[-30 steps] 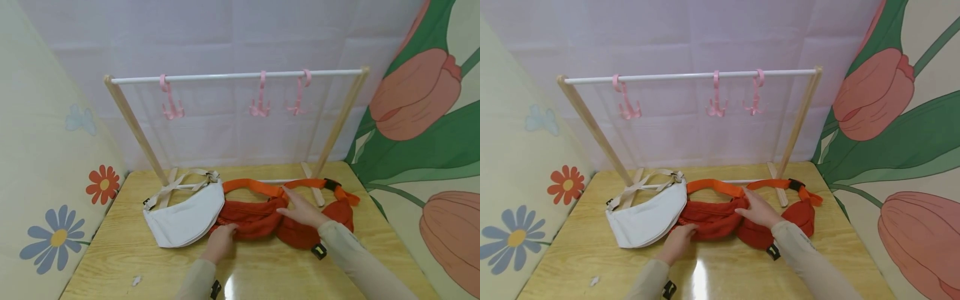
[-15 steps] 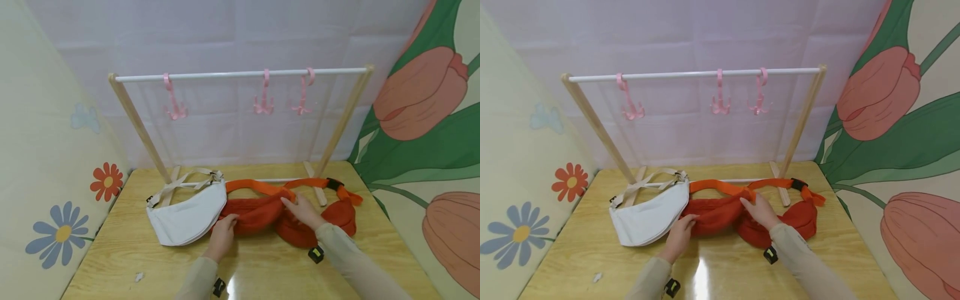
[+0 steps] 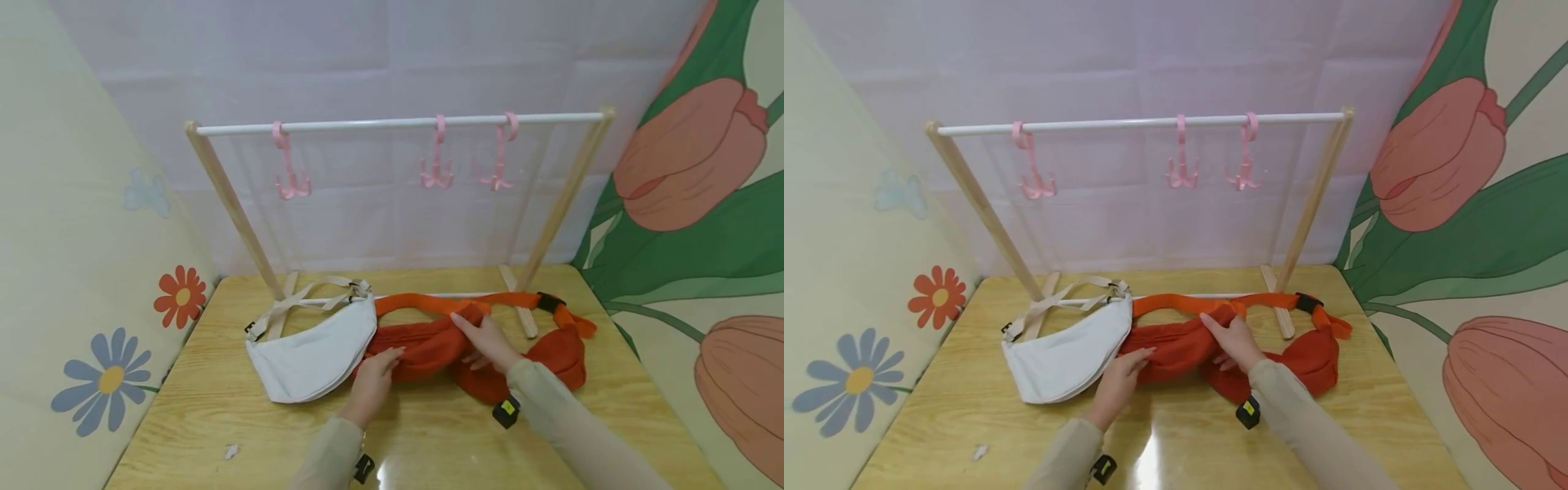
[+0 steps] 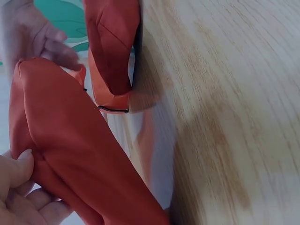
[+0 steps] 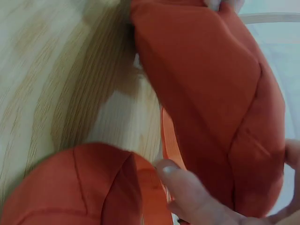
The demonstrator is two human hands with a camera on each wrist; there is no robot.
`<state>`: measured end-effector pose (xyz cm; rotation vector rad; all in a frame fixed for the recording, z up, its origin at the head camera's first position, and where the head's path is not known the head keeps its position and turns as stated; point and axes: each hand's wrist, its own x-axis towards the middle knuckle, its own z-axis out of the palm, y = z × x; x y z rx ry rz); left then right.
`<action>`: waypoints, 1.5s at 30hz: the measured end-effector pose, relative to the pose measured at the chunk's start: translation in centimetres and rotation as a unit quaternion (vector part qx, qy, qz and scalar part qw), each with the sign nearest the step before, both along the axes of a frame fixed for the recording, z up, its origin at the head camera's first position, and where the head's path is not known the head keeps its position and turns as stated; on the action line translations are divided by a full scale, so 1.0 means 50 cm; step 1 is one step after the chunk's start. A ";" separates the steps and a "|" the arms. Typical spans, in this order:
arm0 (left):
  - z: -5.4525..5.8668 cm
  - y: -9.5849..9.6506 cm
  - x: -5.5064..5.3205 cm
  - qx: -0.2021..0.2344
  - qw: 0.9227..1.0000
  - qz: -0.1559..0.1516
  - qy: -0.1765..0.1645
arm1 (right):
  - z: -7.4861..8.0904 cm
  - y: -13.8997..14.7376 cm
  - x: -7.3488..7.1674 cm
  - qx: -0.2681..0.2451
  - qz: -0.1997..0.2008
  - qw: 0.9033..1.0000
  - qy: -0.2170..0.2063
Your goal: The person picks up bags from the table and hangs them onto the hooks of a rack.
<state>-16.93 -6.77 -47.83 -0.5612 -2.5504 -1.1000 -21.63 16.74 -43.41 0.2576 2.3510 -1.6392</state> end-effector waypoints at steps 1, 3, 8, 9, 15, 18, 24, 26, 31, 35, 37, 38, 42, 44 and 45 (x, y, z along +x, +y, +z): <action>-0.001 0.001 0.000 0.002 1.000 -0.006 0.000 | 0.000 -0.002 -0.001 -0.017 -0.007 1.000 0.002; -0.004 0.003 0.001 0.007 1.000 -0.015 0.002 | 0.001 -0.007 -0.005 -0.052 -0.016 0.998 0.014; -0.005 0.004 0.005 0.003 1.000 -0.024 0.009 | 0.007 -0.013 -0.014 -0.088 -0.022 0.994 0.062; -0.006 0.004 0.006 -0.001 1.000 -0.023 0.008 | 0.008 -0.013 -0.015 -0.083 -0.023 0.994 0.071; -0.011 0.002 0.010 -0.012 1.000 -0.017 0.004 | 0.023 -0.016 -0.015 -0.060 -0.015 0.992 0.109; -0.014 0.000 0.011 -0.012 1.000 -0.013 0.009 | 0.034 -0.016 -0.017 -0.062 -0.009 0.990 0.129; -0.021 -0.011 0.013 -0.005 1.000 0.007 -0.015 | 0.064 -0.013 -0.020 -0.010 -0.003 0.983 0.186; -0.024 -0.014 0.012 0.002 0.999 0.011 -0.032 | 0.077 -0.012 -0.019 0.026 -0.001 0.976 0.216; -0.030 -0.019 0.008 0.022 0.998 0.017 -0.053 | 0.104 -0.009 -0.014 0.059 0.013 0.960 0.273; -0.032 -0.020 0.006 0.048 0.995 0.022 -0.082 | 0.120 0.000 -0.010 0.066 0.022 0.945 0.320; -0.031 -0.020 0.006 0.062 0.993 0.023 -0.098 | 0.128 0.006 -0.008 0.080 0.024 0.937 0.338; -0.030 -0.020 0.006 0.068 0.992 0.024 -0.105 | 0.133 0.010 -0.006 0.086 0.024 0.935 0.343; -0.023 -0.021 0.006 0.079 0.989 0.025 -0.125 | 0.148 0.024 0.000 0.103 0.014 0.933 0.343; -0.020 -0.022 0.005 0.083 0.987 0.024 -0.137 | 0.154 0.031 0.003 0.102 0.005 0.934 0.344; -0.019 -0.022 0.005 0.085 0.986 0.024 -0.141 | 0.157 0.035 0.005 0.105 0.000 0.933 0.344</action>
